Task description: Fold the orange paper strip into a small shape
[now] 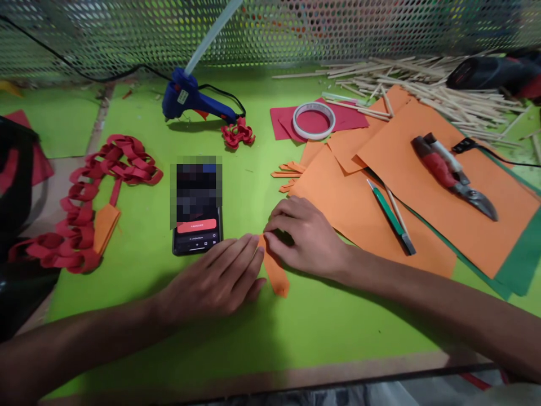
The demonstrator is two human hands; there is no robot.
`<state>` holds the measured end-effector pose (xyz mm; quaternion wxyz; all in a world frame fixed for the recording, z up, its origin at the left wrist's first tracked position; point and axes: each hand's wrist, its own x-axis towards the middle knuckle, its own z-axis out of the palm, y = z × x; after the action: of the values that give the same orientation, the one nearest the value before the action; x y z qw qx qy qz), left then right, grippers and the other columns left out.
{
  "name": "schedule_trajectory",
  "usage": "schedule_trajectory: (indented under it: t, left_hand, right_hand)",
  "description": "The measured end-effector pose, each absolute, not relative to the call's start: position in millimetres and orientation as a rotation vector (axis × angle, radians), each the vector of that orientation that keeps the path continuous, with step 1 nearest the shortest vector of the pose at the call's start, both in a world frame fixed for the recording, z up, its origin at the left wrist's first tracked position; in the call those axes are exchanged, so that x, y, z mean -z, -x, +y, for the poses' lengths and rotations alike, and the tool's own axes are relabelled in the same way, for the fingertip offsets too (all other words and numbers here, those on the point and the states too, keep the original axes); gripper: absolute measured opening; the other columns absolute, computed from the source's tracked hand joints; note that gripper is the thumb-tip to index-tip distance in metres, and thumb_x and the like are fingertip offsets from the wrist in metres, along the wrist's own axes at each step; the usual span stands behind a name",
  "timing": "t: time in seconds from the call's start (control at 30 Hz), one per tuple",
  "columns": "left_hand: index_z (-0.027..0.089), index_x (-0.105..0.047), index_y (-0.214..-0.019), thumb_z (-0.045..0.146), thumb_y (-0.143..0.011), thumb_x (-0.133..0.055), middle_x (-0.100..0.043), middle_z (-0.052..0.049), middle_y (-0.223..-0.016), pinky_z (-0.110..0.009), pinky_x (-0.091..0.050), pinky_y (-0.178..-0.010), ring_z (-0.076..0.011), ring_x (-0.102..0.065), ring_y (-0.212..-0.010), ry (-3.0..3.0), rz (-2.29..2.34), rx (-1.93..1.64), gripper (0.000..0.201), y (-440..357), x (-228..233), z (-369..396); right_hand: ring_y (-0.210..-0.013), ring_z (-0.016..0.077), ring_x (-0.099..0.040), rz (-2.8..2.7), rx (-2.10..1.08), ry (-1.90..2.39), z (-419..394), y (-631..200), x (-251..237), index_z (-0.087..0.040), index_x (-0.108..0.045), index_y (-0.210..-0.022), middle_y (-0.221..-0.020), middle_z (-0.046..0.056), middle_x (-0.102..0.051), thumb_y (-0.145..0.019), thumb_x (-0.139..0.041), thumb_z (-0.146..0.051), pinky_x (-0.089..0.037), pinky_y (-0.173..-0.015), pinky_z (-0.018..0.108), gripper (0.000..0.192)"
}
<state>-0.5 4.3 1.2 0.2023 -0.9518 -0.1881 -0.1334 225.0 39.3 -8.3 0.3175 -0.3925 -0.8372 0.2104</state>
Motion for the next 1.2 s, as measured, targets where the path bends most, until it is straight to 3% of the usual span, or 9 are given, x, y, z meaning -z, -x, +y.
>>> schedule_trajectory:
  t: [0.37,0.67,1.2]
  left_hand:
    - [-0.002,-0.068,-0.119,0.036,-0.100,-0.055,-0.074,-0.020,-0.111,-0.040,-0.059,-0.088,-0.0290,-0.071,-0.103,2.727,-0.499,0.361,0.045,-1.1,-4.8,7.4]
    - [0.001,-0.070,-0.113,0.036,-0.098,-0.059,-0.073,-0.018,-0.108,-0.041,-0.059,-0.085,-0.0289,-0.070,-0.099,2.758,-0.493,0.371,0.039,-1.4,-4.2,6.4]
    - [0.001,-0.069,-0.117,0.037,-0.101,-0.052,-0.074,-0.017,-0.111,-0.039,-0.059,-0.088,-0.0274,-0.070,-0.103,2.694,-0.534,0.349,0.042,-1.8,-6.3,6.5]
  right_hand:
    - [-0.086,0.0202,-0.060,-2.252,-0.581,1.021,40.3,-223.7,7.6,-0.016,-0.072,-0.089,-0.091,0.007,-0.066,-0.091,-0.062,-0.021,-0.049,-0.080,0.039,0.011]
    - [-0.090,0.0204,-0.057,-2.437,-0.455,0.855,43.7,-225.9,9.5,-0.013,-0.065,-0.097,-0.098,0.010,-0.065,-0.097,-0.055,-0.020,-0.048,-0.081,0.038,0.012]
    - [-0.098,0.0233,-0.053,-2.483,-0.449,1.014,41.7,-220.6,7.1,-0.013,-0.062,-0.102,-0.107,0.012,-0.064,-0.102,-0.045,-0.021,-0.044,-0.086,0.042,0.019]
